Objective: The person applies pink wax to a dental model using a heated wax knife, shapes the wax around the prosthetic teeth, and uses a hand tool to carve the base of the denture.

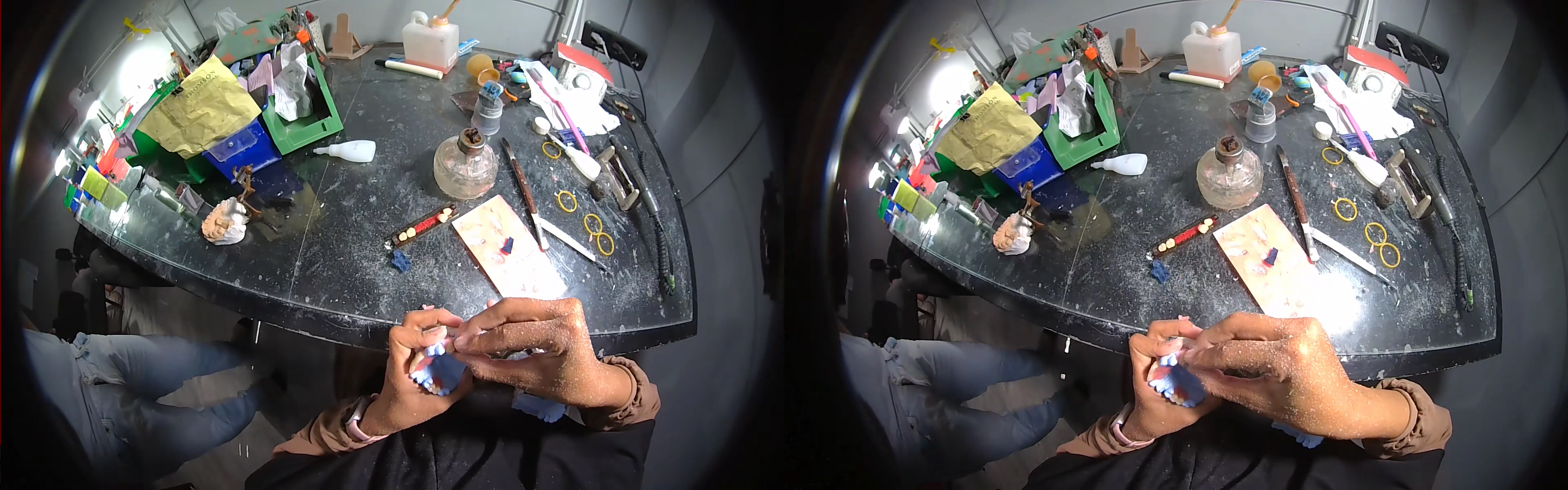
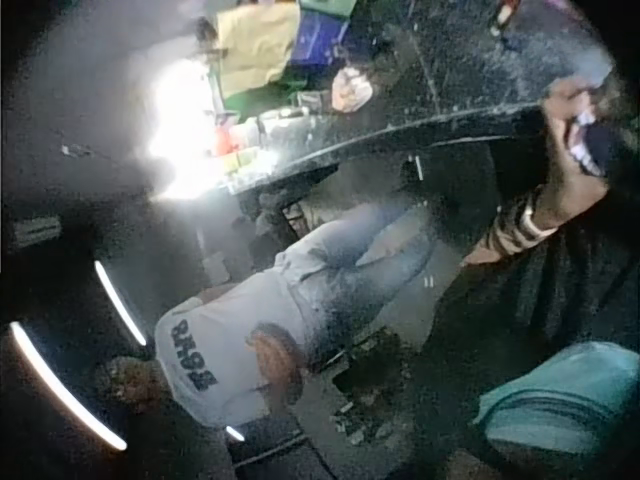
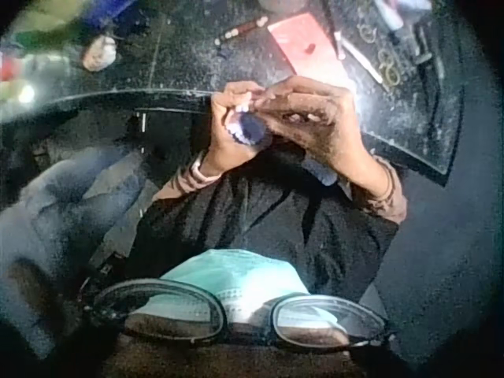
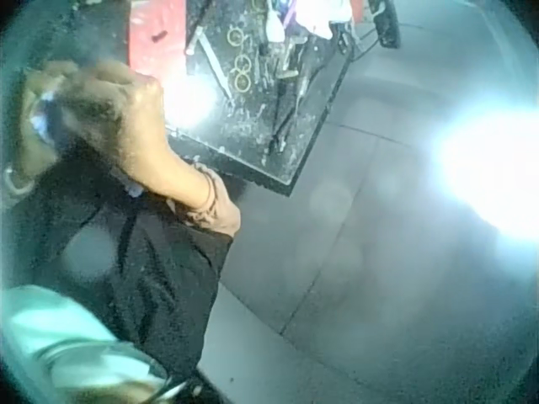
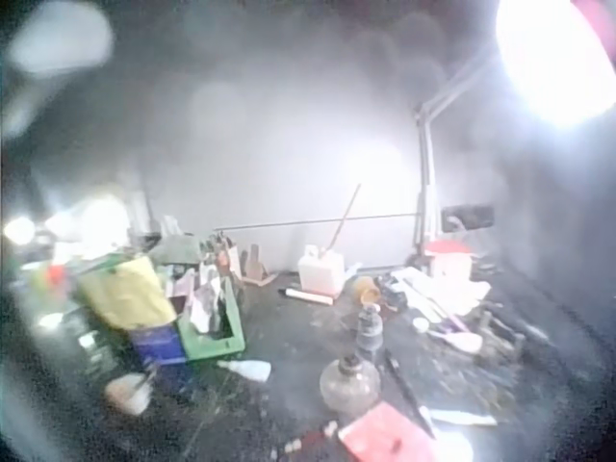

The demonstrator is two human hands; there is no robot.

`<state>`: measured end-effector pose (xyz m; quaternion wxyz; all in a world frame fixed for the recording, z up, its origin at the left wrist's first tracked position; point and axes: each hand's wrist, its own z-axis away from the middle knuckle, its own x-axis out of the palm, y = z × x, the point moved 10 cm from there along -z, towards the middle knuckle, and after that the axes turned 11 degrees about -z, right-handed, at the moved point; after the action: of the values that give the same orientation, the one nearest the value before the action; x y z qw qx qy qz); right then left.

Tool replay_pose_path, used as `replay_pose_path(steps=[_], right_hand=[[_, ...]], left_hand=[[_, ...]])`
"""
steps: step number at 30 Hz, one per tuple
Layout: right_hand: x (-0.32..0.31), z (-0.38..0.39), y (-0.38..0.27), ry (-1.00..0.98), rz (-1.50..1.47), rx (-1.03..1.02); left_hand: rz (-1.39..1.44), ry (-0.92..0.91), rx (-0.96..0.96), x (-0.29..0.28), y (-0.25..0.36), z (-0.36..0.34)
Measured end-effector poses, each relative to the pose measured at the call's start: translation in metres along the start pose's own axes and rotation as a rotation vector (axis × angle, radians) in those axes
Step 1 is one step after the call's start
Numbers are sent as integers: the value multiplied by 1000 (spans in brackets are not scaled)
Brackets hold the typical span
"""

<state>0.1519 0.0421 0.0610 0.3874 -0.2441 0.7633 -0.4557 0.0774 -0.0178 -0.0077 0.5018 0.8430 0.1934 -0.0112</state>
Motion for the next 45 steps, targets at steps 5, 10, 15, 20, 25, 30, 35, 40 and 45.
replay_pose_path(steps=[5, 10, 15, 20, 25, 30, 35, 40, 45], right_hand=[[1, 1, 3, -4, -40, 10], [2, 2, 1, -23, -38, -1], [2, 2, 1, -38, -41, -10], [1, 1, 5, -12, -72, 8], [3, 0, 3, -2, 1, 7], [2, -3, 5, 15, 27, 34], [1, -5, 10, 7, -17, 45], [-1, -7, 12, 27, -58, 63], [-2, -7, 12, 43, -78, 37]], left_hand=[[17, 11, -3, 0, -3, 0], [113, 21, 20, 0, -1, 0], [92, 8, 5, 0, 1, -1], [97, 2, -4, 0, 1, -4], [87, 5, -2, 0, 2, -4], [37, 15, -32, -1, -1, -5], [32, 46, -41, -2, -3, -4], [33, 38, -57, -1, -5, -5], [24, 33, -63, -1, -6, -4]])
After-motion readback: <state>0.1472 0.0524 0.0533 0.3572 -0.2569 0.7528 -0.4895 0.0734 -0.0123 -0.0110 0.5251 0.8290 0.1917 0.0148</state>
